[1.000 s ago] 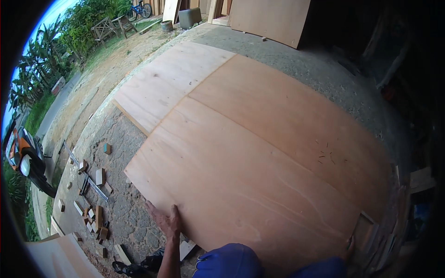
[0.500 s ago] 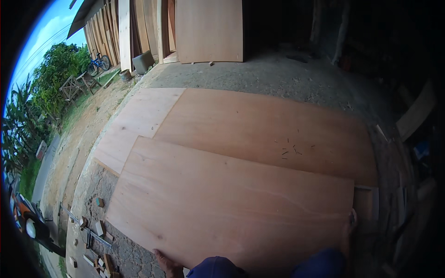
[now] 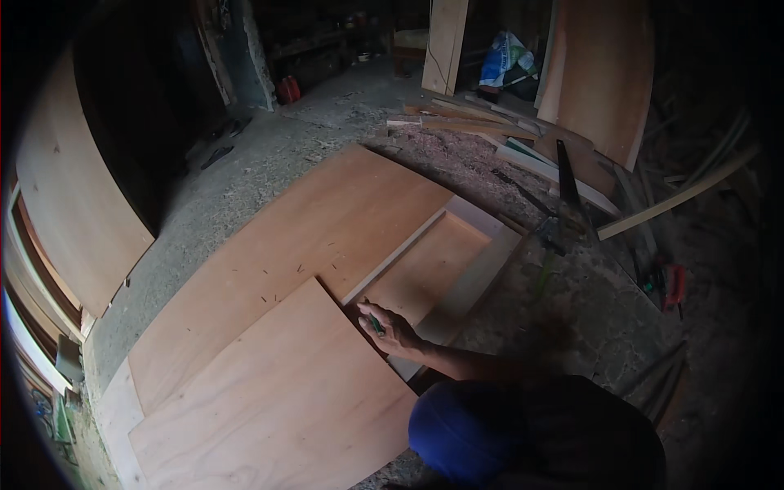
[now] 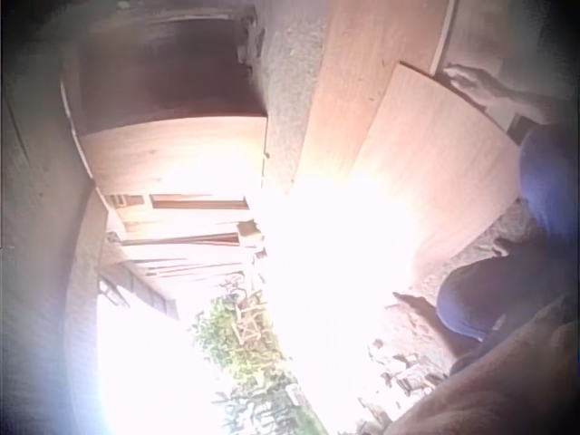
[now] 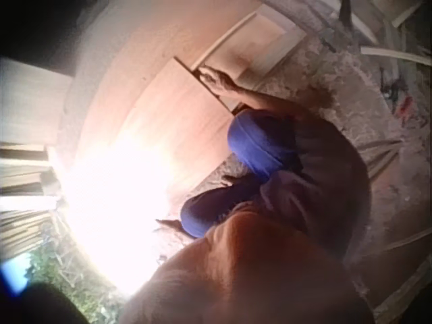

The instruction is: The person hammers nails into a large wooden panel to attach a wooden frame. They then flip the panel over and use a green marker to draw lines on the surface before picking up a long wooden plank.

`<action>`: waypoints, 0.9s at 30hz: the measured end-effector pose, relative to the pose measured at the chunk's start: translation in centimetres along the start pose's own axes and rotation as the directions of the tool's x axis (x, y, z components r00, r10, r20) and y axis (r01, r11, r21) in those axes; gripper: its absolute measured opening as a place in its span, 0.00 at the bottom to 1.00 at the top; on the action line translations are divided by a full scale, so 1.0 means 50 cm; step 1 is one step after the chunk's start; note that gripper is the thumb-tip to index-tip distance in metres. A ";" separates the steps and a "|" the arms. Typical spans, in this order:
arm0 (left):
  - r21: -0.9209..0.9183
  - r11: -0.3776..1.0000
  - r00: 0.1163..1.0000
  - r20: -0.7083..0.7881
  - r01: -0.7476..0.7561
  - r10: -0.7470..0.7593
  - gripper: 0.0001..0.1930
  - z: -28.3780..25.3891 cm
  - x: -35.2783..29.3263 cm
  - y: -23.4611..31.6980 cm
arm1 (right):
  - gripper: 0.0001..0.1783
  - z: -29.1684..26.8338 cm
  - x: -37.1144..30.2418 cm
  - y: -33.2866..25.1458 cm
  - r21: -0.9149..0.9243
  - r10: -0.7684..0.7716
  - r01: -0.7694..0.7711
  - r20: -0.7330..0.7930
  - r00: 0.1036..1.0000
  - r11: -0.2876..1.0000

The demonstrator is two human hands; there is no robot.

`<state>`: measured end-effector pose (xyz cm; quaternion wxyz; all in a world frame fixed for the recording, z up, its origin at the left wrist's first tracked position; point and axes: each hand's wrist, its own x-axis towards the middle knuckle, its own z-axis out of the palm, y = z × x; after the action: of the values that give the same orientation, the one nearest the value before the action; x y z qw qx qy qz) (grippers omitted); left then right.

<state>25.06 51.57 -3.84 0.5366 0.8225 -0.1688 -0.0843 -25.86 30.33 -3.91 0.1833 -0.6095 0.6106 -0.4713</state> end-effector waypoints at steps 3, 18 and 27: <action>0.129 0.980 0.988 0.000 -0.150 0.152 0.34 0.007 -0.041 0.043 | 0.19 -0.044 -0.082 0.001 0.064 -0.151 0.155 -0.057 0.987 0.986; -0.407 0.603 -0.281 0.913 -0.686 0.296 0.27 0.083 -0.404 0.630 | 0.20 -0.304 -0.313 0.002 0.314 0.542 -0.606 0.271 0.795 0.731; -0.307 0.644 -0.270 0.950 -0.701 0.159 0.26 0.090 -0.374 0.555 | 0.16 -0.581 -0.148 -0.317 0.239 -0.179 0.114 0.272 0.946 0.964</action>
<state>1.05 44.42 18.79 0.0619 0.4516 -0.7989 -0.3923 -38.61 50.30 20.35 0.3016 -0.6921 0.4737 -0.4535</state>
